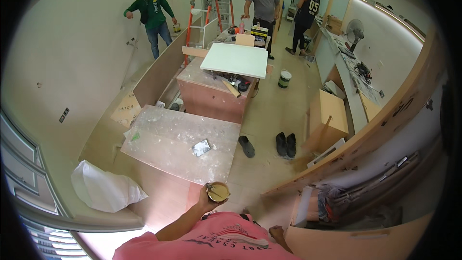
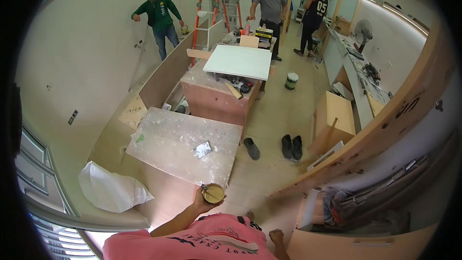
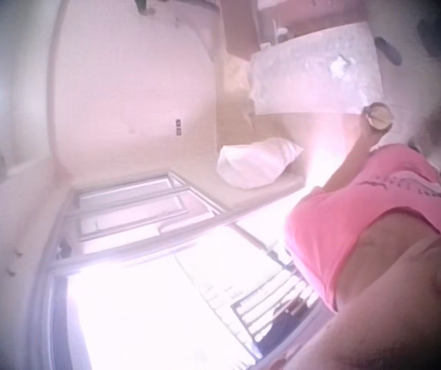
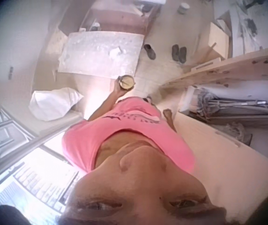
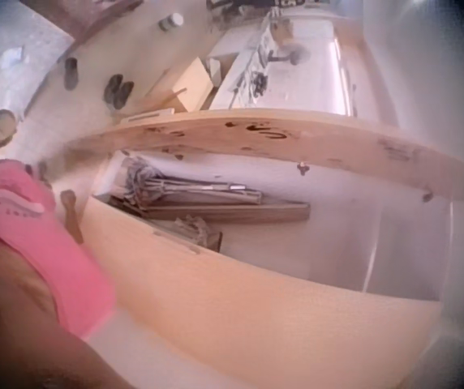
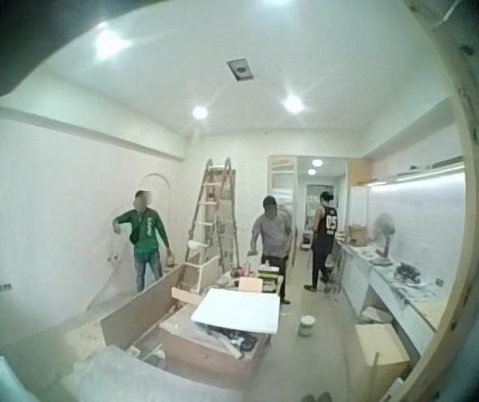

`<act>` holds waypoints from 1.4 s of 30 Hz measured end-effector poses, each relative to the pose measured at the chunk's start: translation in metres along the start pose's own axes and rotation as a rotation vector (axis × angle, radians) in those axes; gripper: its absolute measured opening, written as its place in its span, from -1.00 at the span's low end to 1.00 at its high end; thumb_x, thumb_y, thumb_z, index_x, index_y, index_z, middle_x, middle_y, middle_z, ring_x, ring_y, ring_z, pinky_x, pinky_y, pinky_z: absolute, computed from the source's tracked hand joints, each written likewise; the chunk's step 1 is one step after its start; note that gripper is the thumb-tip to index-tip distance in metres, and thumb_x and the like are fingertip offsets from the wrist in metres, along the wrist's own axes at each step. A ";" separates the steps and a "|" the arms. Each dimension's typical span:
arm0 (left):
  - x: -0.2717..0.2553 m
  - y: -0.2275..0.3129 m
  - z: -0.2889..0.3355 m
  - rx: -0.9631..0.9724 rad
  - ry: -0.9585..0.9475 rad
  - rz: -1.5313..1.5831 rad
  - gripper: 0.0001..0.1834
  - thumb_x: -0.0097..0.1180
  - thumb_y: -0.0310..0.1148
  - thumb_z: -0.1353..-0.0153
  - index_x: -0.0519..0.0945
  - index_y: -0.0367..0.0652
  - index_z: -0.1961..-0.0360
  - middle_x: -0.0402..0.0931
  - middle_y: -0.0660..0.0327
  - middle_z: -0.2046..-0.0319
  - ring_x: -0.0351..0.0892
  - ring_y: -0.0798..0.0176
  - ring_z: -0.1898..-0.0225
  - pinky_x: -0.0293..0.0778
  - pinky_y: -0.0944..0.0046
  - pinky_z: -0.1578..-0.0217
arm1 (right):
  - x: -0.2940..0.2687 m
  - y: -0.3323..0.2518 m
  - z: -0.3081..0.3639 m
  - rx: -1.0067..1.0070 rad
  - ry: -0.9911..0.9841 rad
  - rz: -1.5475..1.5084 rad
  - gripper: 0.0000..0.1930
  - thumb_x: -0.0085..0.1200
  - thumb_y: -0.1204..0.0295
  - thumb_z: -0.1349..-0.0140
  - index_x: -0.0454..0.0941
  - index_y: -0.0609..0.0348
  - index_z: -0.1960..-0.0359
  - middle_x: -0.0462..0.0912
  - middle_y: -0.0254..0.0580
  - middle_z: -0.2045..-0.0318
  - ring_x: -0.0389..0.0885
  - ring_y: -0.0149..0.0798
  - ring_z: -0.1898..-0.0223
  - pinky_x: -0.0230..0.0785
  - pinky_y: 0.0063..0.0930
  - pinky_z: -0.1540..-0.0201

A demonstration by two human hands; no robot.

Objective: The person applies a light-colored finish to the edges of a wooden cabinet using a small brush and a container of paint. They repeatedly dip the brush into the container and carefully stroke the wood surface. Other workers are visible in the background performing construction tasks.

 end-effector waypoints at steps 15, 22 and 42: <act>-0.011 0.008 0.023 0.106 0.036 0.090 -0.35 -0.35 0.12 -0.35 0.43 -0.11 -0.22 0.44 -0.05 -0.16 0.46 -0.17 -0.17 0.44 -0.17 -0.12 | -0.006 -0.059 -0.064 -0.234 -0.054 0.033 -0.86 0.20 0.43 -0.03 0.64 0.26 0.55 0.66 -0.20 0.64 0.60 -0.38 0.65 0.49 -0.47 0.59; -0.019 0.001 0.017 0.153 0.048 0.113 -0.26 -0.40 0.23 -0.38 0.40 -0.15 -0.25 0.39 -0.11 -0.18 0.41 -0.25 -0.20 0.43 -0.16 -0.11 | -0.011 -0.116 -0.061 -0.421 -0.046 0.121 -0.81 0.19 0.36 0.02 0.62 0.27 0.54 0.66 -0.01 0.59 0.65 -0.12 0.53 0.48 -0.25 0.40; 0.089 0.054 -0.127 0.197 0.118 0.254 -0.36 -0.28 0.13 -0.34 0.46 -0.13 -0.18 0.47 -0.08 -0.10 0.44 -0.25 -0.14 0.49 -0.12 -0.02 | 0.069 -0.439 -0.227 -0.710 -0.339 0.397 -0.76 0.17 0.31 0.00 0.66 0.23 0.40 0.70 0.10 0.41 0.71 0.06 0.33 0.55 -0.15 0.18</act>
Point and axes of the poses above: each hand's wrist, its own z-axis away from the middle knuckle, its own x-axis out of the palm, y = z × x, the point moved 6 cm from there along -z, towards the middle knuckle
